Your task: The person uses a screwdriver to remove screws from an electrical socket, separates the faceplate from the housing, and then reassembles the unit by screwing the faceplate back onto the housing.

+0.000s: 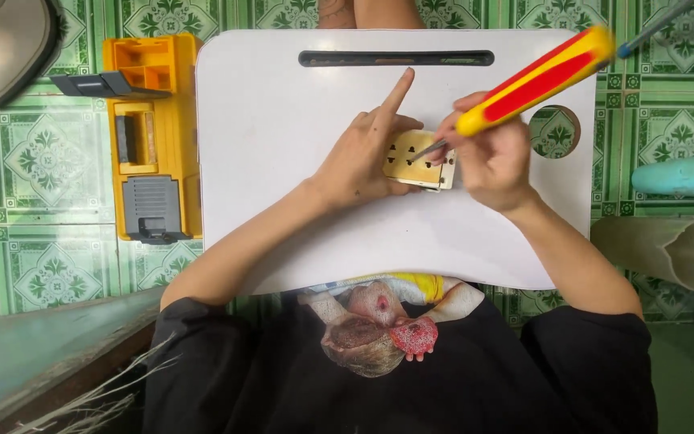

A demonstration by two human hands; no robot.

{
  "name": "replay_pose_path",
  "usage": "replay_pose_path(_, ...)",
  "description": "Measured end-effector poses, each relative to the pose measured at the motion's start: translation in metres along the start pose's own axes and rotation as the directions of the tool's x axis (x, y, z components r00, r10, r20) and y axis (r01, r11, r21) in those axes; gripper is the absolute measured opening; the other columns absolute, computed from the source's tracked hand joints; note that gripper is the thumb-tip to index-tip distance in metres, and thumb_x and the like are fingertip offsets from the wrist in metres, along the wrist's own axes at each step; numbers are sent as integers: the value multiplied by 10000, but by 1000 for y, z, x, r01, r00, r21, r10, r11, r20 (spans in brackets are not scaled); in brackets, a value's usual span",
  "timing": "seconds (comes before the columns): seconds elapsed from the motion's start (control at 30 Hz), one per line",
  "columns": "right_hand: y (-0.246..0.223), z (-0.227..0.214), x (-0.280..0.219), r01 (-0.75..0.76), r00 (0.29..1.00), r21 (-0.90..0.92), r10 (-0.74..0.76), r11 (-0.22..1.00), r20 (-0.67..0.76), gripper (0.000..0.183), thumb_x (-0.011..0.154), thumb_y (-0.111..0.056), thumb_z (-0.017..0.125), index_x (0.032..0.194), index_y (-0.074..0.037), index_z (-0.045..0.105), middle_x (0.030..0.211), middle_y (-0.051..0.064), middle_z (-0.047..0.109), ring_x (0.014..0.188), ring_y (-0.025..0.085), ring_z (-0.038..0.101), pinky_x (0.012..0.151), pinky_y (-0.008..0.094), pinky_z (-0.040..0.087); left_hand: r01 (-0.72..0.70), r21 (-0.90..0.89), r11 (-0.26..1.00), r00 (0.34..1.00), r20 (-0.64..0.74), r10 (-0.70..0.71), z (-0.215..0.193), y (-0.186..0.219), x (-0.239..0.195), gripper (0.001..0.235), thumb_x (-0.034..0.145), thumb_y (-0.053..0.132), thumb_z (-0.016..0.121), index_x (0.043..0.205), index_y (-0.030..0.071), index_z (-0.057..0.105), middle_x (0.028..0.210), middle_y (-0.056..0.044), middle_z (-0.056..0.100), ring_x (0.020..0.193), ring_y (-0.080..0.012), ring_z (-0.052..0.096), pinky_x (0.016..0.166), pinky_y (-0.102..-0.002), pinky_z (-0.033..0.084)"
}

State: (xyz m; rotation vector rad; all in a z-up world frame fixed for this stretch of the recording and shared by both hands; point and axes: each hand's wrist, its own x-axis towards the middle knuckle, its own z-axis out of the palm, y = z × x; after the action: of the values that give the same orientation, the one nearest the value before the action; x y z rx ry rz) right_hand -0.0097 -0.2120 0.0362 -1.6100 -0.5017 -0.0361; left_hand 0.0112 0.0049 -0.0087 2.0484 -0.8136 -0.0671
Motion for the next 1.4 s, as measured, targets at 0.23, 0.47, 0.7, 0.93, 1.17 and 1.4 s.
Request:
replay_pose_path(0.23,5,16,21,330,944,-363,-309,871,116,54,1010,28,693,1009,79,709,1044,158,716,783,283,763,804,369,624,59,-220,974,995,-69,-75,3,2,-4,1380,750,212,964,1638,187,-92,1273,-90,661,1075,-245,696,858,-357,588)
replay_pose_path(0.47,17,20,30,316,949,-331,-291,889,123,190,1008,13,672,1142,122,591,969,202,720,755,304,772,715,366,642,79,-199,977,992,-82,-97,2,4,0,1438,708,182,1007,1645,157,-83,1121,-113,672,899,-287,617,855,-401,559)
replay_pose_path(0.7,9,30,34,368,929,-349,-356,862,101,248,871,-3,867,981,59,653,834,189,714,782,393,751,703,446,603,128,-205,970,987,-67,-144,0,9,1,1469,633,187,1026,1641,91,-39,1375,-194,665,1220,-454,663,1072,-559,531)
replay_pose_path(0.93,20,23,34,215,976,-157,-218,964,0,250,732,23,920,815,-61,699,740,52,757,726,215,759,769,368,592,221,-154,963,975,1,-223,-2,18,2,1514,600,201,1014,1617,100,-103,1385,-253,634,1240,-510,616,1087,-615,497)
replay_pose_path(1.17,9,27,34,130,989,-68,-125,989,73,159,908,-16,785,1029,-36,683,996,122,750,907,262,748,891,414,593,257,-100,961,966,-5,-259,-2,19,1,1491,648,151,1008,1595,112,-142,1359,-260,643,1216,-503,643,1068,-575,517)
replay_pose_path(1.4,31,18,27,67,997,-128,-61,990,50,298,784,-58,932,991,-67,718,845,32,780,787,168,757,859,374,598,219,-93,971,975,-23,-222,2,6,-4,1436,687,147,988,1604,105,-116,1374,-261,630,1191,-492,664,1058,-553,531)
